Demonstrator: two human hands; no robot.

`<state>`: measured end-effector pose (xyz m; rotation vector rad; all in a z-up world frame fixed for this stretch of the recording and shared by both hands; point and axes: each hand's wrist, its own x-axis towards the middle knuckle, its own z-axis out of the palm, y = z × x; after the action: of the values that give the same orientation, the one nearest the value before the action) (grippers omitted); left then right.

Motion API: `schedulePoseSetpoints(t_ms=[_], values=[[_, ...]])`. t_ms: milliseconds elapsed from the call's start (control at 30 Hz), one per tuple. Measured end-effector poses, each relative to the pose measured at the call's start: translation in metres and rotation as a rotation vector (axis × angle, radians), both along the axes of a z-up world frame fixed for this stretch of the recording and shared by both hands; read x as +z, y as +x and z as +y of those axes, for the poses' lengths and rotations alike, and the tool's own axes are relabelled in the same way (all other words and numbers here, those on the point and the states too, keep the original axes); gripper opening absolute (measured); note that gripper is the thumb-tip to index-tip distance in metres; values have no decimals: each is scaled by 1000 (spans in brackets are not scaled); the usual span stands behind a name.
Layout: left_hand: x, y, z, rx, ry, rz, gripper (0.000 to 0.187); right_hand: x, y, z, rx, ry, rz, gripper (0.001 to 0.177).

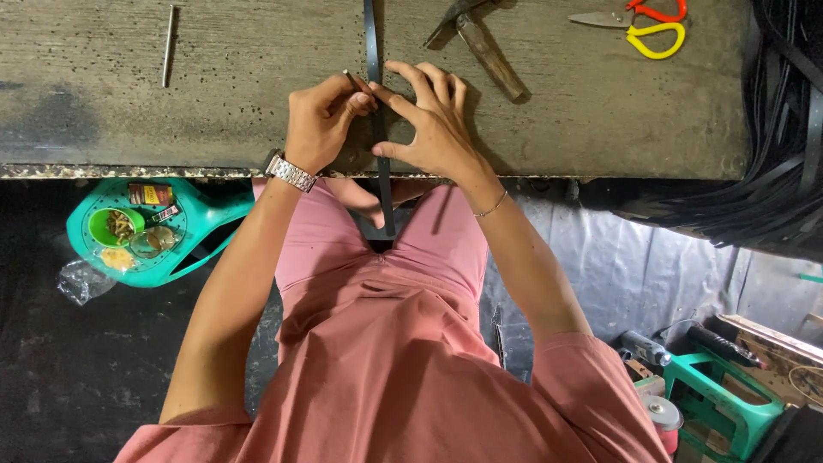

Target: Punching holes into long leather straps using a manual punch tool and a hammer on a workbench.

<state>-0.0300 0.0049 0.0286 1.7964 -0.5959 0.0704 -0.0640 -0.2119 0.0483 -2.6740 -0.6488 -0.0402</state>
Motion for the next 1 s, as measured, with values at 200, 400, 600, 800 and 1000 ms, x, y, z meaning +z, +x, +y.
schedulePoseSetpoints(t_ms=[200,400,600,800,1000], values=[[-9,1,2,27,104,-17,8,-2,-1,0,-5,-2,-4,81],[-11,2,1,35,117,-25,5,-2,-1,1,-18,2,14,80],[-22,2,1,50,153,-36,11,1,-1,2,-21,1,22,79],[-28,1,-2,23,285,-121,3,0,-1,3,-39,-5,12,78],[-24,1,-3,-24,224,-278,10,-26,-6,-4,-177,139,-171,70]])
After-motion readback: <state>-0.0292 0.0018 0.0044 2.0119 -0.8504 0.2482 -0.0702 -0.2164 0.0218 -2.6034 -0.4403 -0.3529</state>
